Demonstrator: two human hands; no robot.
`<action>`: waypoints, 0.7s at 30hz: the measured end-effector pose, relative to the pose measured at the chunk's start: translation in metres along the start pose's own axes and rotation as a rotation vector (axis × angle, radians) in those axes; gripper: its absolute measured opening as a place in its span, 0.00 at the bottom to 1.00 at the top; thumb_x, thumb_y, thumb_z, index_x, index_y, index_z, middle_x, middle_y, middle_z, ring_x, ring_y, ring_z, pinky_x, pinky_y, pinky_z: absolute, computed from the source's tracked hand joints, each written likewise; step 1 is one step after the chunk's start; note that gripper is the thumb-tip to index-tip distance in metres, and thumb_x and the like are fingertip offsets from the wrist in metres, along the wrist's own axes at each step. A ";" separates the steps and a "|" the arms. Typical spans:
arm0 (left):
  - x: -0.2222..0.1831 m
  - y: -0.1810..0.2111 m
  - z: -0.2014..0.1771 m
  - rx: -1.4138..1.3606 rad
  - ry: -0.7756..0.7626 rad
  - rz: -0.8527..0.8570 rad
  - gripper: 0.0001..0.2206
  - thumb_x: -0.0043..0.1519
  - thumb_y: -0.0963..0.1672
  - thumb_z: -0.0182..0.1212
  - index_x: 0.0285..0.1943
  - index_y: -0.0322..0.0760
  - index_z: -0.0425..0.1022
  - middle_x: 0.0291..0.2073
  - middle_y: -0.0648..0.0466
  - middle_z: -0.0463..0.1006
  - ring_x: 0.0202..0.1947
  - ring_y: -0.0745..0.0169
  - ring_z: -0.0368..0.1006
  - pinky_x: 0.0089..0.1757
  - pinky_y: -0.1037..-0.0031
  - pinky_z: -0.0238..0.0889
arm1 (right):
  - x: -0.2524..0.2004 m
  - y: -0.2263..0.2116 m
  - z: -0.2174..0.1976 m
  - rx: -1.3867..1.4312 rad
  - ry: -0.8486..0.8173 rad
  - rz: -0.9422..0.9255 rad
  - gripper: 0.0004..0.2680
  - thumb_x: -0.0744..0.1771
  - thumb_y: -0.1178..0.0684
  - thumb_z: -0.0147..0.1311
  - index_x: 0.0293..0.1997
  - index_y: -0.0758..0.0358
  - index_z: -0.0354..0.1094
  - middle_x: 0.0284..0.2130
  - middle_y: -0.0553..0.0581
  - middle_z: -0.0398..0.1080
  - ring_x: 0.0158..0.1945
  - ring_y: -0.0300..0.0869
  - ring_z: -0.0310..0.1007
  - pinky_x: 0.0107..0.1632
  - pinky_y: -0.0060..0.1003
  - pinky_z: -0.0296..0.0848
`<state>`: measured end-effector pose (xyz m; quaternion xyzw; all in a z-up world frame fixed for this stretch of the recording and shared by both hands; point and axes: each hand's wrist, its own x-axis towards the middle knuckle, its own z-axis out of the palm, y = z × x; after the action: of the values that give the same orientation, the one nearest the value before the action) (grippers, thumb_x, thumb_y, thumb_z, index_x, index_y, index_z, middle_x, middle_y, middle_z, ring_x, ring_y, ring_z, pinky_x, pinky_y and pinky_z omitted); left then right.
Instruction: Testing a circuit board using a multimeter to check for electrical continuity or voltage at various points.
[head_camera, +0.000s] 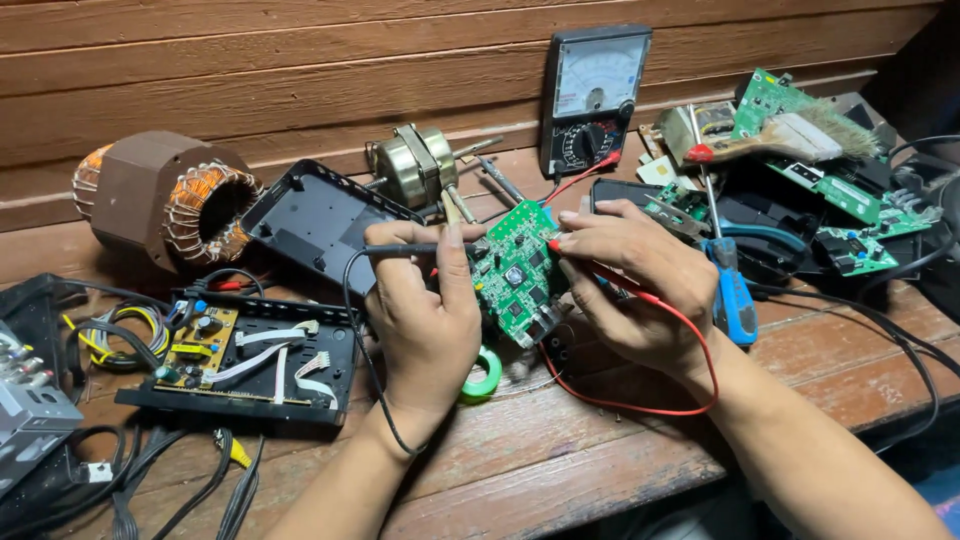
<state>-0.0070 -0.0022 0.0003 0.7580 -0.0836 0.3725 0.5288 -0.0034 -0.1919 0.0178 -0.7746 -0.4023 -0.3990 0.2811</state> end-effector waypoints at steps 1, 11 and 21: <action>0.000 -0.001 0.000 0.001 0.001 -0.001 0.06 0.71 0.44 0.50 0.44 0.37 0.60 0.37 0.56 0.86 0.10 0.68 0.56 0.22 0.74 0.53 | 0.000 0.000 0.000 0.001 -0.001 0.000 0.05 0.67 0.67 0.59 0.46 0.70 0.72 0.43 0.64 0.78 0.53 0.54 0.81 0.59 0.52 0.77; -0.001 -0.001 0.002 -0.067 -0.008 0.033 0.06 0.71 0.44 0.50 0.45 0.35 0.61 0.37 0.51 0.84 0.38 0.55 0.84 0.41 0.70 0.73 | 0.002 -0.001 -0.002 0.128 -0.046 0.027 0.04 0.67 0.67 0.58 0.44 0.74 0.71 0.42 0.67 0.77 0.52 0.61 0.81 0.59 0.48 0.80; -0.003 -0.003 0.003 -0.063 -0.012 0.037 0.07 0.71 0.44 0.51 0.45 0.34 0.62 0.37 0.52 0.84 0.38 0.56 0.85 0.40 0.70 0.74 | 0.002 0.000 -0.004 0.114 -0.101 0.006 0.04 0.67 0.65 0.57 0.44 0.75 0.71 0.43 0.70 0.76 0.51 0.59 0.80 0.58 0.46 0.80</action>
<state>-0.0059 -0.0038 -0.0041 0.7416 -0.1124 0.3746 0.5451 -0.0045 -0.1940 0.0219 -0.7777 -0.4356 -0.3349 0.3054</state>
